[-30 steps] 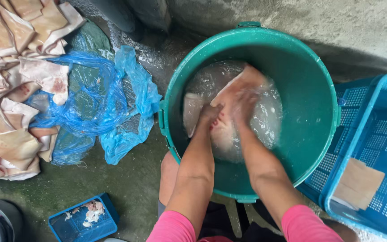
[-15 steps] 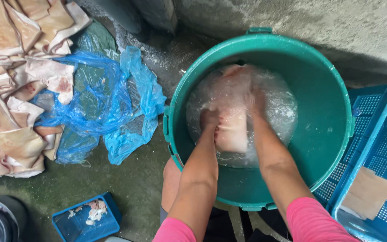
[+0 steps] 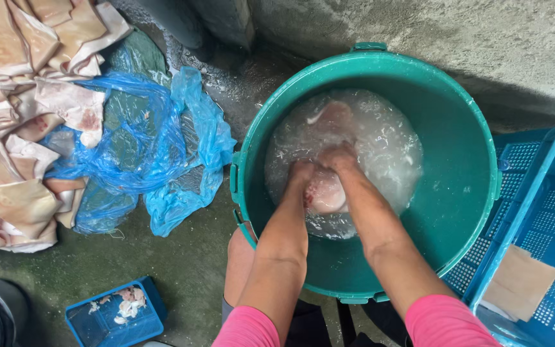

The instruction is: The person washes several beige cloths by hand in a green bucket filled with water. They repeatedly submerge, scrub, and wring out each cloth before placing it into a blue plastic basket.

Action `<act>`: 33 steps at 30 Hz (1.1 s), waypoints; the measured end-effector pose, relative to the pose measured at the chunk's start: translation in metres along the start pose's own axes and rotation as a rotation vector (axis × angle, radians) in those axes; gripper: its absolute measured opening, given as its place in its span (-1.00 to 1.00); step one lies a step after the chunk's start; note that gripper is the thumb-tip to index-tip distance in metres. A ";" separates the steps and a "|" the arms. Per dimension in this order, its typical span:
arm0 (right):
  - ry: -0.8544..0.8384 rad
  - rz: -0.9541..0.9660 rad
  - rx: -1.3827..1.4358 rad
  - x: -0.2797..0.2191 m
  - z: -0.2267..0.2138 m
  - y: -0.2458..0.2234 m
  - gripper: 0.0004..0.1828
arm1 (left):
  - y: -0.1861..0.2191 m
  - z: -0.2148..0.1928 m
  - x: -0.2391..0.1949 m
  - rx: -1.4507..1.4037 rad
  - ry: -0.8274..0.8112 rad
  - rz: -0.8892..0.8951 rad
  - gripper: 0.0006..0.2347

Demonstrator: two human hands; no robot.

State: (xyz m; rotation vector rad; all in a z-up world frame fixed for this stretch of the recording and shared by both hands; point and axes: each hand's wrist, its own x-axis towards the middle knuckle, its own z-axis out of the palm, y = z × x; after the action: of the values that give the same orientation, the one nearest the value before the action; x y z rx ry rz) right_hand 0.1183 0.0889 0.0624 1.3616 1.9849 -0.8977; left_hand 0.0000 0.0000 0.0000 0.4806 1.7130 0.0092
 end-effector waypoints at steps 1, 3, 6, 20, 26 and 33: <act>-0.014 0.003 0.063 0.012 0.021 0.007 -0.43 | 0.001 0.003 -0.001 0.004 -0.011 -0.002 -0.76; -0.068 0.040 0.173 0.016 0.067 0.025 -0.43 | -0.006 0.012 -0.003 0.016 -0.038 -0.010 -0.76; -0.199 0.233 0.262 -0.011 0.126 0.055 -0.43 | -0.016 0.023 0.000 0.073 -0.056 -0.030 -0.75; -0.064 -0.040 1.080 -0.079 0.006 0.105 -0.35 | 0.085 -0.027 -0.071 0.003 -0.117 0.447 -0.66; 0.270 -0.257 1.094 -0.189 -0.135 0.115 -0.51 | 0.155 -0.091 -0.211 -0.441 -0.102 1.048 -0.64; 0.389 -0.045 0.901 -0.212 -0.153 0.125 -0.57 | 0.144 -0.104 -0.250 -0.158 0.031 1.222 -0.39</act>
State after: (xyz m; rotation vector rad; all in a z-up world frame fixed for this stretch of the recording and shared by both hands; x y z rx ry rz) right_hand 0.2927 0.1213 0.2919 2.0971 1.9450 -1.7916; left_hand -0.0239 0.0787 0.2953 1.3277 1.1983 1.0150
